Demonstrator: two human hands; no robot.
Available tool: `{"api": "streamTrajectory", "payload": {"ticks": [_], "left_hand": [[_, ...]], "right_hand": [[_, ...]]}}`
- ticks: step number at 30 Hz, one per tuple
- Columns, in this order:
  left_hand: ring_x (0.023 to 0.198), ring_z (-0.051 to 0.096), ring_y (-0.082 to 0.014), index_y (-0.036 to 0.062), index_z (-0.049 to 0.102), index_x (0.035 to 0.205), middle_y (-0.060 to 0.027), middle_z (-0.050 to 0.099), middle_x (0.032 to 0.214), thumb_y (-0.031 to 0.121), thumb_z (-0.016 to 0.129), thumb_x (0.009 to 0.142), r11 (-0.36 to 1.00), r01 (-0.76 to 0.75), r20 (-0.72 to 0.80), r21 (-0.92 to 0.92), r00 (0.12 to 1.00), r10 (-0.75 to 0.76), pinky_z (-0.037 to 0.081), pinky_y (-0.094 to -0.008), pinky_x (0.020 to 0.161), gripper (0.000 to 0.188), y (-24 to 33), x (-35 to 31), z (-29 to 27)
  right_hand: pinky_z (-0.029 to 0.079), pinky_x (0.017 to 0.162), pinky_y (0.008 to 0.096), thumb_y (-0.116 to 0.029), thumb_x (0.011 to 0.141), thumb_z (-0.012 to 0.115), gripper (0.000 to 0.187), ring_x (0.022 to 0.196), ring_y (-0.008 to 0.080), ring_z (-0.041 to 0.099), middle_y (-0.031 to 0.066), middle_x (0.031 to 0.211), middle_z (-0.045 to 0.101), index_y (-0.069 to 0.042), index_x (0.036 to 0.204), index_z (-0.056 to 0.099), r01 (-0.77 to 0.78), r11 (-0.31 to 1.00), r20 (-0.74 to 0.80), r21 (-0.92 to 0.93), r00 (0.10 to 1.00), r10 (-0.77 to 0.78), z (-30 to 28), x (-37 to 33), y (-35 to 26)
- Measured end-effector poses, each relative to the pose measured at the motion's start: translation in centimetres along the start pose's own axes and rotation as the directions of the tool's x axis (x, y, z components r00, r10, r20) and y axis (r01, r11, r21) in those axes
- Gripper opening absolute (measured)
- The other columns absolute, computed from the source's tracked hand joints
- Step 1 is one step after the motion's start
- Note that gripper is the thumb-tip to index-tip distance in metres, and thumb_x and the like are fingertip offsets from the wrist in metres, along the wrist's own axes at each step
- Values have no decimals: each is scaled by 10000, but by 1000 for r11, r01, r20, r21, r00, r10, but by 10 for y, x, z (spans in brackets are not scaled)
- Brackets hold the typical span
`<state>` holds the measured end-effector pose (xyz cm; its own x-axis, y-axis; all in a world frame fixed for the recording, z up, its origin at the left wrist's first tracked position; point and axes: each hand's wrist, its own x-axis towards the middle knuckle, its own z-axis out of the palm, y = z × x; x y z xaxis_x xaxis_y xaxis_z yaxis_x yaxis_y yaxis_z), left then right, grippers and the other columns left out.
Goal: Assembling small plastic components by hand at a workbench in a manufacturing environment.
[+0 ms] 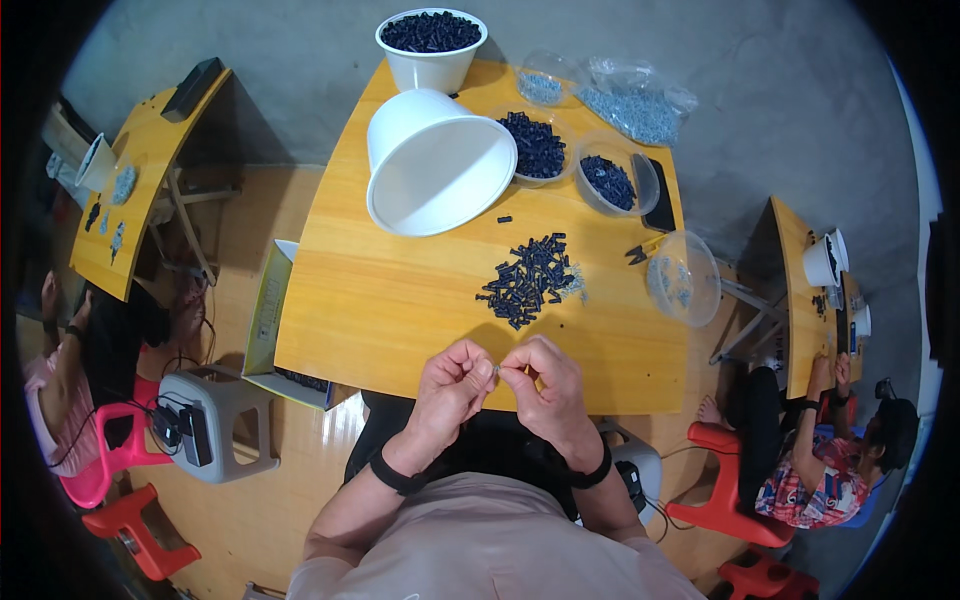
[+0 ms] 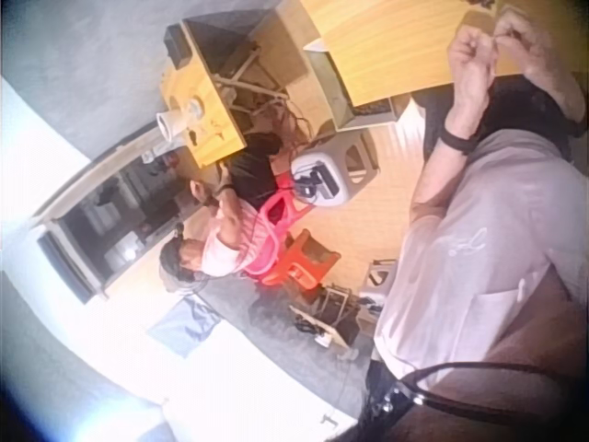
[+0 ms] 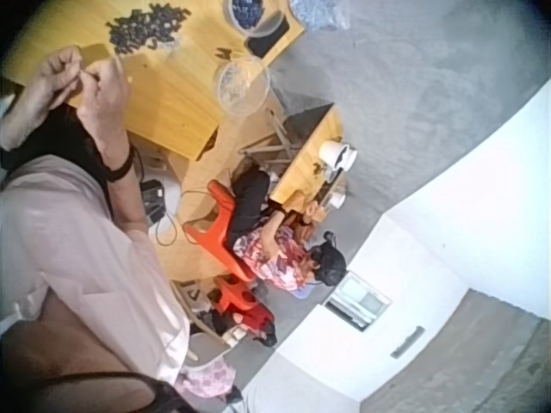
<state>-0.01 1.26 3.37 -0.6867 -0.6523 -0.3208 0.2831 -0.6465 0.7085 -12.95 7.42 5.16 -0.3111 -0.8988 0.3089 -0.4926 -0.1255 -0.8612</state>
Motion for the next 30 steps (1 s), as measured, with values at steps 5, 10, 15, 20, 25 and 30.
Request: {"api": "streamTrajectory", "payload": {"ticks": [5,10,15,20,25,30], "left_hand": [[424,365,-22,48,534,828,-1,539,647,86,538,888,999,-28,-6,27,1000,28,236,-152,376,72,-5,1,0],[466,382,-9,46,538,843,21,537,669,38,533,880,993,-84,-4,86,996,85,270,-147,401,38,-6,1,3],[503,411,-2,47,542,859,34,531,683,7,527,876,947,-224,16,230,974,226,301,-139,421,46,-9,0,4],[419,364,-30,29,541,835,-26,565,680,117,519,904,995,87,24,-43,996,-86,251,-162,369,114,1,0,2],[413,362,-37,26,539,827,-38,565,678,137,506,912,996,87,33,-7,996,-87,245,-164,366,144,2,2,0],[438,374,-24,35,540,821,-2,560,669,93,524,899,988,-43,30,148,999,39,268,-163,393,99,-6,1,0]], "right_hand": [[398,471,275,-5,754,605,79,543,186,524,80,654,513,-30,754,529,-120,992,16,49,993,119,-1,-5,2],[365,493,260,-79,806,572,106,538,161,490,77,639,509,-7,754,513,-189,978,60,85,981,185,-4,-3,1],[369,516,254,-100,827,549,129,550,141,487,81,636,515,3,761,509,-331,928,111,170,942,315,-4,-5,4],[378,524,236,-87,825,552,108,558,122,484,80,647,513,1,778,510,-355,870,118,341,935,335,-3,-6,9],[397,501,256,-47,808,561,78,559,160,509,72,663,497,-17,762,505,-72,992,34,102,997,69,-4,1,3],[398,492,296,-49,795,561,77,566,222,513,91,677,504,-28,750,502,-79,997,34,4,996,78,-5,-5,-2]]}}
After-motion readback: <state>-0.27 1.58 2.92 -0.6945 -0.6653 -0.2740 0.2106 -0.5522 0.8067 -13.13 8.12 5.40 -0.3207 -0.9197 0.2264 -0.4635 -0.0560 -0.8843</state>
